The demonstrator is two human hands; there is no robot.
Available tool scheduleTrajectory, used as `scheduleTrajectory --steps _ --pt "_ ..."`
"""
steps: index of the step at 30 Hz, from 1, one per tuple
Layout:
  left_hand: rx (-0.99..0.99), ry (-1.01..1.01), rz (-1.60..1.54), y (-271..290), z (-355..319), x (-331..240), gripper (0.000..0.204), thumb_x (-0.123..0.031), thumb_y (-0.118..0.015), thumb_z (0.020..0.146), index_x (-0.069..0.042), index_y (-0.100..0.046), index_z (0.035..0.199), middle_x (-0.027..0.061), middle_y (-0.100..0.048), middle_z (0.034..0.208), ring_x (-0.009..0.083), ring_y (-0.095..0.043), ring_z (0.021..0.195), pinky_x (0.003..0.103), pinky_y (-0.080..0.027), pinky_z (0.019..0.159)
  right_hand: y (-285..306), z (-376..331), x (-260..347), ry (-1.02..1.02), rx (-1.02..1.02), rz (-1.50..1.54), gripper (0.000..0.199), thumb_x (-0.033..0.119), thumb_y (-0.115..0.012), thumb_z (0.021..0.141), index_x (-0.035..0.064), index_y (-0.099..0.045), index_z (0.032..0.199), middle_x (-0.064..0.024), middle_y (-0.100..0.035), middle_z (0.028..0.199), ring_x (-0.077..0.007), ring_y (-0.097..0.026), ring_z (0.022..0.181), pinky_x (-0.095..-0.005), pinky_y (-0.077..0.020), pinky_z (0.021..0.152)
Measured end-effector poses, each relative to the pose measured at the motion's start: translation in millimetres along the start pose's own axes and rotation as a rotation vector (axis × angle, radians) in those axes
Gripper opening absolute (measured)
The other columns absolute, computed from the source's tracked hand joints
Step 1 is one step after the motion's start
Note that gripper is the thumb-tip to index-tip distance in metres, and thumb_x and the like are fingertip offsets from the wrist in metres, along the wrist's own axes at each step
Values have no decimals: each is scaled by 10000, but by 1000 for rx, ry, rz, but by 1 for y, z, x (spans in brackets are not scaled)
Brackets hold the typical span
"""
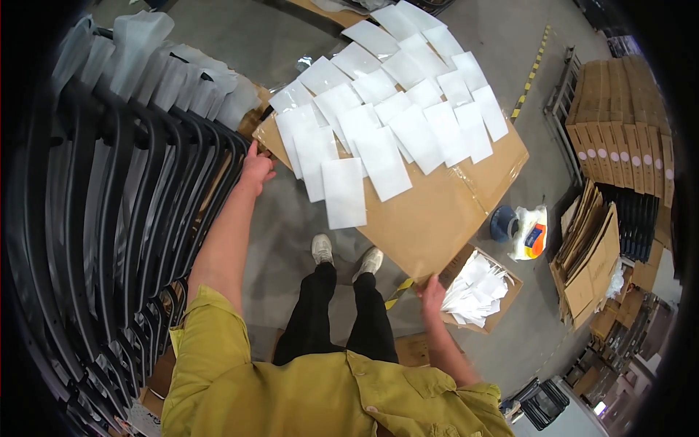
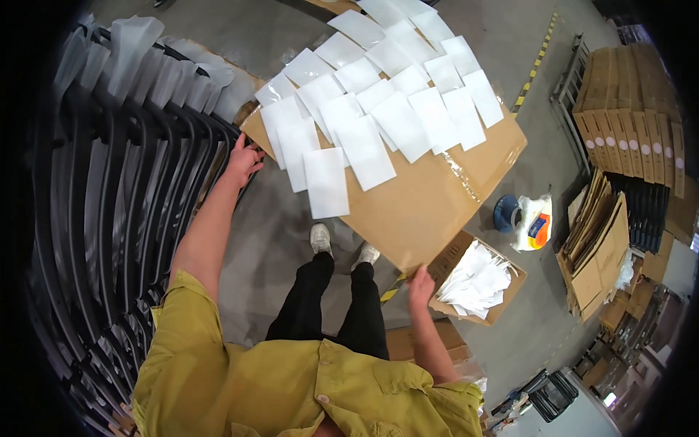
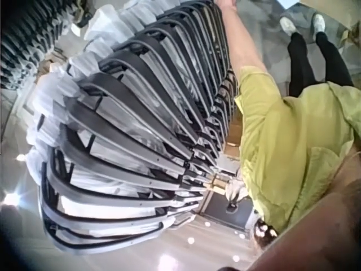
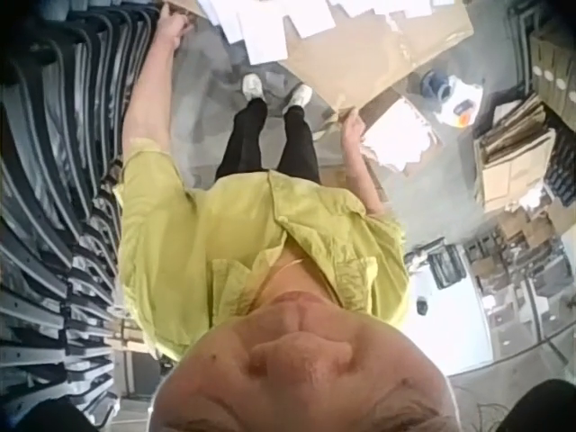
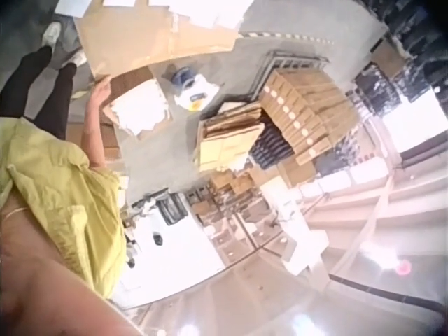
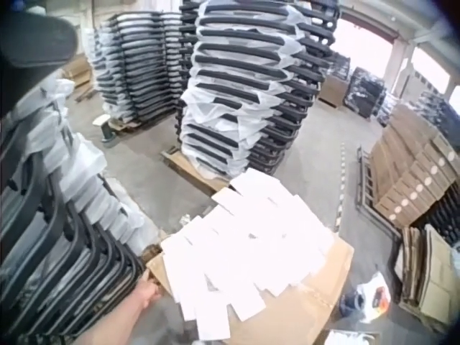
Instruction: Wrapping protective foam padding around the metal frames of office chairs on a factory floor.
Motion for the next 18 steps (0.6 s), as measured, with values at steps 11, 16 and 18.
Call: scheduleTrajectory --steps 11,16,18 --pt "-55 184 -333 -22 -92 94 492 -395 -658 700 -77 -467 1023 41 -527 951 139 -507 853 302 -443 635 -72 -73 -5 -294 154 222 438 363 -410 865 -66 -489 908 -143 -551 764 -225 -597 599 -288 -479 498" --pt "-140 166 -238 -36 -106 84 315 -216 -693 684 -65 -544 917 12 -564 819 114 -529 710 240 -427 565 -65 -82 -11 -241 249 198 421 341 -394 874 -64 -508 881 -133 -551 775 -214 -597 618 -302 -489 497" --pt "-154 80 -235 -45 -121 79 266 -182 -677 699 -66 -546 898 7 -575 800 103 -533 690 228 -424 571 -54 -79 -10 -289 378 92 418 358 -444 852 -50 -521 903 -141 -581 796 -207 -600 627 -278 -477 505"
Point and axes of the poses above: each hand's wrist, its own z-axis towards the middle knuckle, its own y-axis out of the back of the hand, x = y × z, the point moved 3 cm from there along z, towards the middle knuckle
